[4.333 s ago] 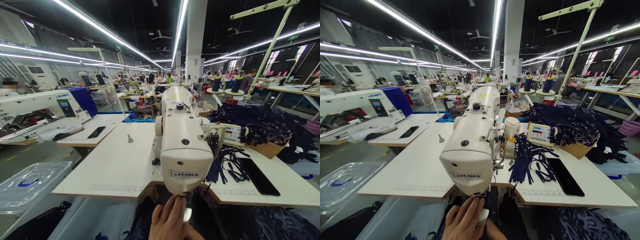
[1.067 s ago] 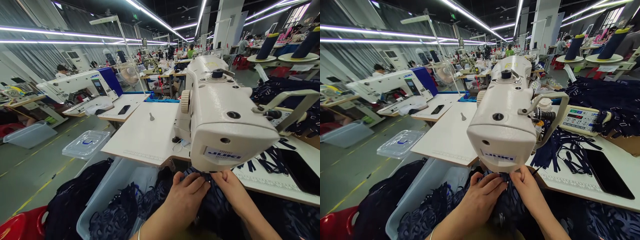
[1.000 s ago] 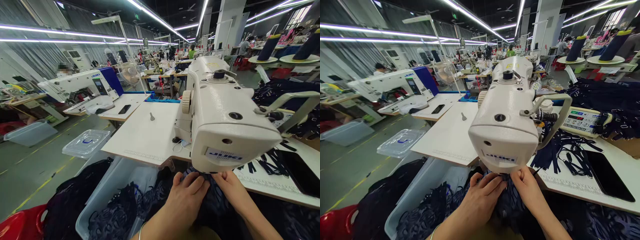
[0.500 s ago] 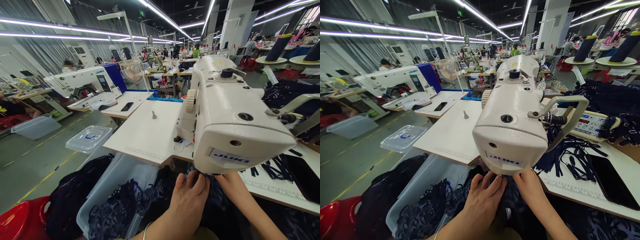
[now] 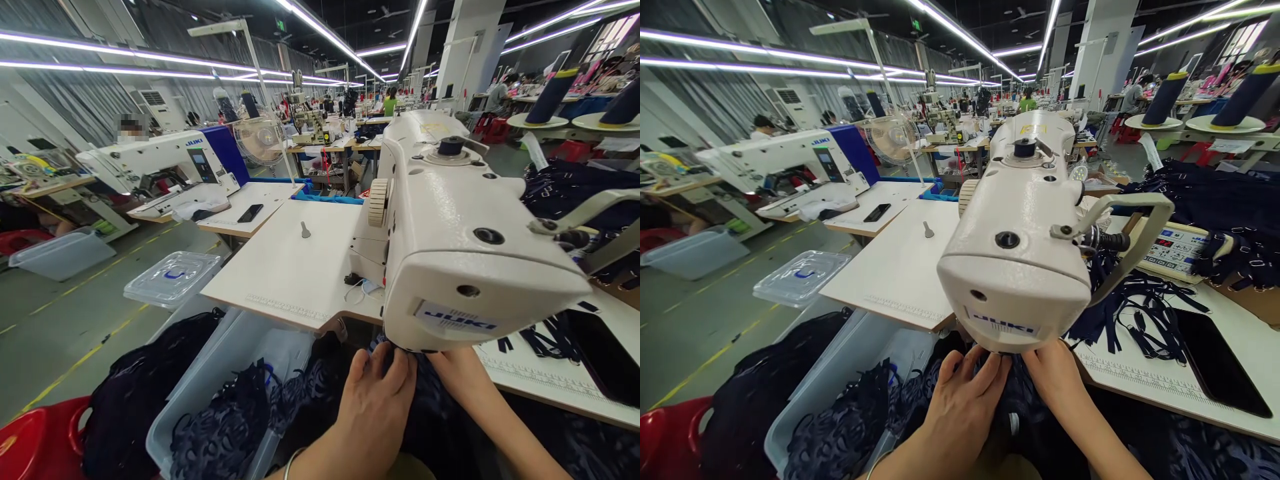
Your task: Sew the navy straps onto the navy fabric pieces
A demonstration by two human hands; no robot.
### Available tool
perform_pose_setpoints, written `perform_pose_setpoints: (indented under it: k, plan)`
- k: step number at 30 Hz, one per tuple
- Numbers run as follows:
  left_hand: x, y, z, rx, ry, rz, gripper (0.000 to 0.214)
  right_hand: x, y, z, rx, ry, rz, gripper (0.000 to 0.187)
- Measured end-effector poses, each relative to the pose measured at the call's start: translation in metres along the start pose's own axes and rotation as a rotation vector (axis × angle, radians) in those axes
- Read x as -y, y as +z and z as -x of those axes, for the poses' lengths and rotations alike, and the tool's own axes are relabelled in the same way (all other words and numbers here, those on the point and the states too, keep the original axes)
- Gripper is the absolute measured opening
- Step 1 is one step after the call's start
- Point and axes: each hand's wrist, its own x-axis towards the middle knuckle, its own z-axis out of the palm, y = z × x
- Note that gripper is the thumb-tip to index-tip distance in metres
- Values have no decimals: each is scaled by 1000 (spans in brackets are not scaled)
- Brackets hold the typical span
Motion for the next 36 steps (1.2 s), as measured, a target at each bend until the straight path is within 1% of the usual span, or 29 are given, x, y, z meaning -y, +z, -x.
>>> perform_pose_setpoints:
  k: [3, 9, 11, 15, 18, 21, 24, 26, 29, 31, 33, 36]
  plan:
    - [-1, 0, 0, -14, 9, -6, 34, 0, -2, -1, 9, -36, 37, 30]
    - [-2, -2, 2, 8, -11, -58, 33, -3, 0, -2, 13, -74, 150, 32]
    - [-1, -2, 2, 2, -17, -72, 31, -4, 2, -1, 2, -77, 167, 34]
    - [2, 1, 3, -19, 25, -85, 28, -5, 5, 1, -50, -89, 166, 42]
    - [3, 3, 4, -31, 0, -77, 28, -5, 6, 1, -64, -98, 151, 43]
    - [2, 1, 5, -45, -13, -27, 35, -6, 7, 1, -50, -90, 109, 43]
    - [0, 0, 6, -67, 0, 23, 56, -7, 7, 1, -36, -68, 50, 41]
    - [-1, -1, 5, -81, 3, 37, 63, -7, 6, 1, -33, -52, 10, 39]
    - [-3, -3, 5, -54, 11, 43, 58, -5, 4, 0, -37, -34, -52, 39]
    - [-4, -4, 5, -19, 21, 42, 58, -3, 2, 1, -30, -24, -113, 38]
    - [-5, -5, 5, 23, 31, 35, 58, -2, -1, 2, 11, -5, -191, 36]
    - [-4, -7, 6, 73, 47, 26, 49, -3, -5, 8, 65, 68, -285, 33]
